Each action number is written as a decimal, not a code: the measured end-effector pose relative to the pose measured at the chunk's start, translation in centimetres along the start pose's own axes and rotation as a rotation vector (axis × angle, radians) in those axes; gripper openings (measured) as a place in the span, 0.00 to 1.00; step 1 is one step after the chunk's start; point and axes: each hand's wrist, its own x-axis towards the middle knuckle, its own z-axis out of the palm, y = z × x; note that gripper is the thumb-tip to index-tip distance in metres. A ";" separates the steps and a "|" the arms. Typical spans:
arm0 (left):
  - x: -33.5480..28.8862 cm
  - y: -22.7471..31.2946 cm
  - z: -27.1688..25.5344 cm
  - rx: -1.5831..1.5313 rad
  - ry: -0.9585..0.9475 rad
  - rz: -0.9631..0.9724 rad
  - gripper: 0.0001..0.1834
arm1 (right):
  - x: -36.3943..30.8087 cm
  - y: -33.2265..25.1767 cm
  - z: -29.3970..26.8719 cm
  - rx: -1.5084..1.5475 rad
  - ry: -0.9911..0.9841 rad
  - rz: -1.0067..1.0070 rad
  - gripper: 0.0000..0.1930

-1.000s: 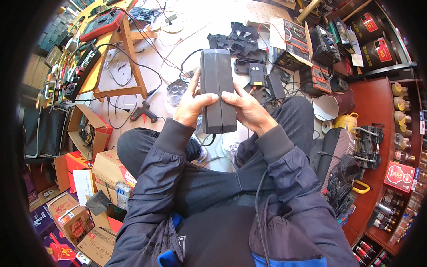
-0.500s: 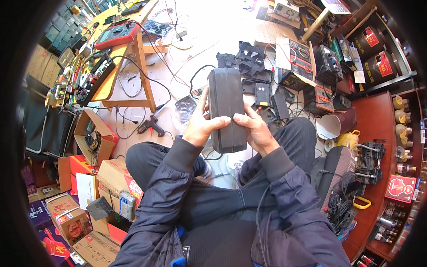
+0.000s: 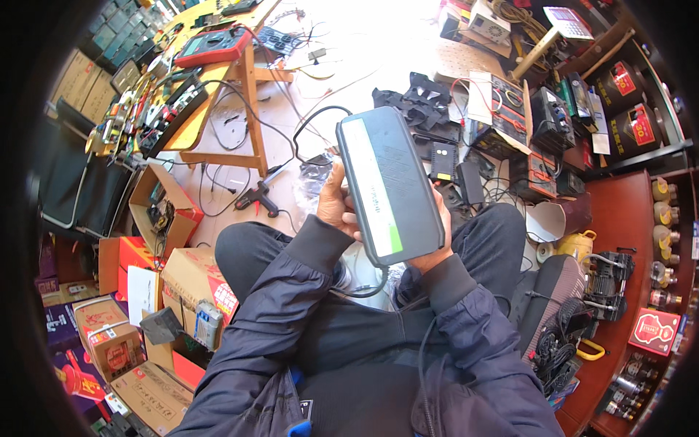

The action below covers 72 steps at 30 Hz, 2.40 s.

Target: The person removes a black electronic device from its packaging, then uses a screwdriver to pry open the casing. They separate the two halves of the device to reveal the internal circuit board and components.

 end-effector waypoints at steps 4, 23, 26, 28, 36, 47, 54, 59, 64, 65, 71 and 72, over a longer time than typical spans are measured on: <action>0.1 -0.2 0.6 -0.039 0.022 0.181 0.38 | 0.0 -2.3 -0.5 -0.359 0.094 -0.028 0.29; 2.5 -2.5 4.3 0.231 0.007 0.229 0.40 | -3.2 -2.8 7.2 -1.393 0.238 -0.263 0.64; 2.7 -2.3 3.8 0.234 -0.014 0.221 0.41 | -3.1 -2.8 7.2 -1.323 0.189 -0.257 0.62; 2.7 -2.2 3.6 0.280 -0.016 0.262 0.39 | -2.9 -2.8 7.2 -1.310 0.151 -0.273 0.61; 1.2 -1.9 5.4 0.497 0.036 0.415 0.45 | -2.8 -3.8 6.7 -1.185 0.071 -0.218 0.62; -0.6 -1.6 6.7 0.710 0.075 0.194 0.77 | -0.6 -6.6 12.2 -1.373 0.035 -0.262 0.56; -1.4 -0.9 7.3 0.678 0.025 0.170 0.77 | -0.9 -6.3 13.0 -1.247 0.040 -0.209 0.46; -1.3 -1.1 7.5 0.683 0.061 0.189 0.74 | -1.1 -6.1 12.9 -1.356 0.056 -0.274 0.45; -1.2 -0.9 7.6 0.644 0.062 0.183 0.72 | -1.0 -6.1 12.9 -1.275 0.074 -0.256 0.44; -1.2 -0.8 7.6 0.641 0.070 0.181 0.72 | -1.0 -6.1 13.0 -1.273 0.073 -0.249 0.44; -0.8 -0.8 7.4 0.627 0.048 0.217 0.70 | -1.2 -5.6 13.1 -1.389 0.097 -0.297 0.45; -0.8 -0.9 7.3 0.584 0.053 0.230 0.70 | -1.1 -5.4 13.1 -1.386 0.105 -0.308 0.46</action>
